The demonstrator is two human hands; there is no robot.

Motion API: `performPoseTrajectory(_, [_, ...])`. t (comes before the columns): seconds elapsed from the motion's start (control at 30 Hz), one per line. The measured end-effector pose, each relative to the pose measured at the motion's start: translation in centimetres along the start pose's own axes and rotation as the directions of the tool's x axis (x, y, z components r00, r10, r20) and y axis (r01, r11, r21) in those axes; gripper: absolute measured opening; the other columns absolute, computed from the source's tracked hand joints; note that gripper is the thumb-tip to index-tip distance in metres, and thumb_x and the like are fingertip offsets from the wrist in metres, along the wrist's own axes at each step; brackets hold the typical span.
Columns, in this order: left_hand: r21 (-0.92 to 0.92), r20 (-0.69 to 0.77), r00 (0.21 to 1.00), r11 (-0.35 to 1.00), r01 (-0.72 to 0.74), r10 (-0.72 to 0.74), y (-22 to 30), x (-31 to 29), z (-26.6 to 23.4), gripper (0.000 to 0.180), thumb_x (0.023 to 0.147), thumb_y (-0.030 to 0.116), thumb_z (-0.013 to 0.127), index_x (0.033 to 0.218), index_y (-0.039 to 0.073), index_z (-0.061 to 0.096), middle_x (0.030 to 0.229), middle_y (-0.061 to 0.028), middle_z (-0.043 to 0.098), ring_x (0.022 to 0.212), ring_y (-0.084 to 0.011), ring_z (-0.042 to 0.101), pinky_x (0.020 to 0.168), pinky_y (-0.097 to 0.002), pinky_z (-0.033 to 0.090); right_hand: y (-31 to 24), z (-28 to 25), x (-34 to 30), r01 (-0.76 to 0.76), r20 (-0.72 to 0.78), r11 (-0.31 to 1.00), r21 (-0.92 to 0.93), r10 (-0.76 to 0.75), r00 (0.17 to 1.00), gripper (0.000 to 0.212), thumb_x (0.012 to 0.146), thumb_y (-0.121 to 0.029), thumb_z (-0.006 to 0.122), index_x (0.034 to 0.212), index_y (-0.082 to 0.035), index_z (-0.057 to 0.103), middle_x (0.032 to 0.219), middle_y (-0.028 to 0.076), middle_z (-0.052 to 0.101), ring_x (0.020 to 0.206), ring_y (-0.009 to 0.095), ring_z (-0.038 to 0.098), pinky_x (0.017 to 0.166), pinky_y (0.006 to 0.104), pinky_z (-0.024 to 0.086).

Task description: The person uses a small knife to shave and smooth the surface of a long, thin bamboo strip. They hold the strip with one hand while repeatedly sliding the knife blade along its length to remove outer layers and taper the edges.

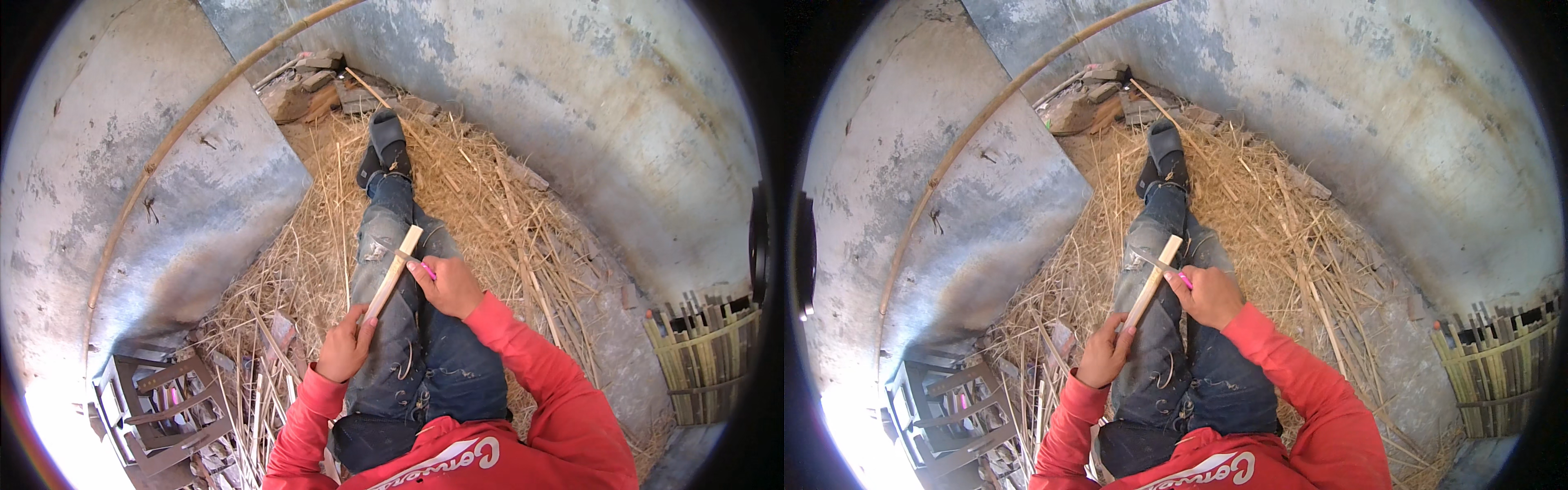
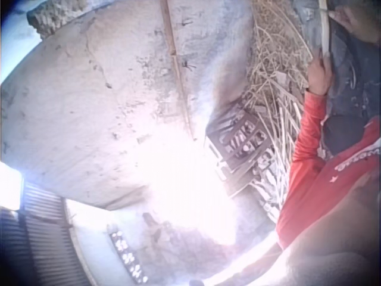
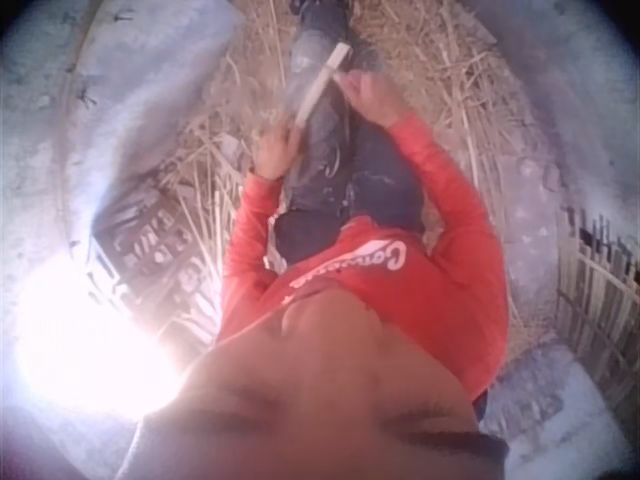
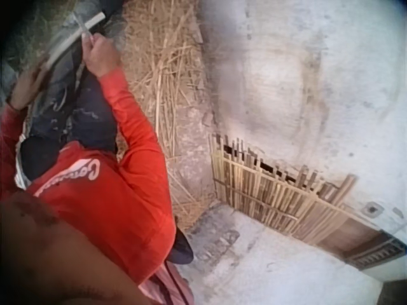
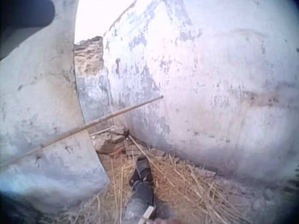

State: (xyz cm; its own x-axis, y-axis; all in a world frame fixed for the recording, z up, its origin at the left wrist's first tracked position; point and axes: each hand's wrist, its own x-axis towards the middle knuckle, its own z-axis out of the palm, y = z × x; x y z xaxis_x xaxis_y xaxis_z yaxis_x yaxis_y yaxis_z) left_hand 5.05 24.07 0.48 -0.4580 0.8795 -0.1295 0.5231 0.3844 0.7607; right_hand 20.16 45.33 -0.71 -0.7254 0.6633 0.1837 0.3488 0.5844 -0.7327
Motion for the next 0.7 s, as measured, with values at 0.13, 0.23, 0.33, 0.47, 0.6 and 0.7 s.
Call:
performPoseTrajectory(0.13, [-0.109, -0.033, 0.999, 0.994, -0.021, 0.017, -0.9, -0.3, 0.1, 0.034, 0.105, 0.025, 0.064, 0.130, 0.002, 0.061, 0.062, -0.0062, 0.061, 0.055, -0.0132, 0.059, 0.052, -0.0319, 0.044, -0.5, 1.1, 0.1, 0.015, -0.015, 1.000, 0.006, -0.015, 1.000, 0.058, 0.105, -0.044, 0.055, 0.066, -0.001, 0.062, 0.061, 0.026, 0.057, 0.058, 0.048, 0.059, 0.054, 0.0540, 0.044])
performPoseTrajectory(0.23, [-0.231, -0.047, 0.999, 0.973, 0.004, -0.015, -1.2, -0.5, 0.6, 0.039, 0.104, 0.024, 0.065, 0.133, -0.002, 0.062, 0.065, -0.0072, 0.061, 0.057, -0.0119, 0.058, 0.053, -0.0313, 0.045, 1.1, 2.6, 0.2, 0.078, -0.045, 0.995, -0.063, -0.081, 0.996, 0.056, 0.104, -0.046, 0.056, 0.069, -0.003, 0.063, 0.061, 0.025, 0.058, 0.058, 0.047, 0.061, 0.053, 0.0545, 0.047])
performPoseTrajectory(0.33, [-0.275, -0.030, 0.995, 0.958, 0.082, -0.094, -0.8, -0.6, 0.5, 0.039, 0.104, 0.023, 0.066, 0.132, -0.003, 0.064, 0.069, -0.0123, 0.063, 0.059, -0.0138, 0.056, 0.056, -0.0324, 0.046, 2.7, 3.7, 0.8, 0.184, -0.097, 0.962, -0.203, -0.207, 0.974, 0.057, 0.102, -0.051, 0.056, 0.069, -0.005, 0.063, 0.058, 0.023, 0.061, 0.056, 0.044, 0.064, 0.052, 0.0535, 0.051])
performPoseTrajectory(0.47, [-0.161, -0.087, 0.996, 0.987, -0.004, -0.010, -0.5, 0.4, 0.8, 0.039, 0.104, 0.023, 0.066, 0.132, -0.004, 0.064, 0.065, -0.0070, 0.062, 0.056, -0.0114, 0.057, 0.053, -0.0299, 0.044, 5.0, 3.0, 2.6, 0.289, -0.152, 0.916, -0.278, -0.339, 0.929, 0.054, 0.101, -0.053, 0.057, 0.070, -0.009, 0.061, 0.057, 0.019, 0.061, 0.053, 0.040, 0.065, 0.049, 0.0510, 0.051])
performPoseTrajectory(0.6, [-0.165, -0.141, 0.989, 0.984, -0.068, 0.045, -1.2, 1.0, 1.3, 0.039, 0.104, 0.023, 0.066, 0.132, -0.003, 0.064, 0.062, -0.0036, 0.061, 0.054, -0.0102, 0.058, 0.051, -0.0293, 0.043, 5.7, 2.8, 3.5, 0.335, -0.154, 0.882, -0.330, -0.401, 0.903, 0.054, 0.101, -0.054, 0.057, 0.071, -0.010, 0.060, 0.060, 0.017, 0.063, 0.053, 0.038, 0.065, 0.048, 0.0500, 0.051])
performPoseTrajectory(0.7, [-0.196, -0.071, 0.997, 0.980, 0.008, -0.023, -0.8, 1.1, 1.0, 0.039, 0.104, 0.024, 0.066, 0.132, -0.002, 0.065, 0.062, -0.0037, 0.061, 0.053, -0.0101, 0.058, 0.050, -0.0295, 0.043, 5.0, 3.8, 3.2, 0.268, -0.210, 0.901, -0.342, -0.352, 0.912, 0.054, 0.102, -0.055, 0.056, 0.071, -0.010, 0.059, 0.061, 0.015, 0.064, 0.054, 0.038, 0.065, 0.048, 0.0497, 0.051])
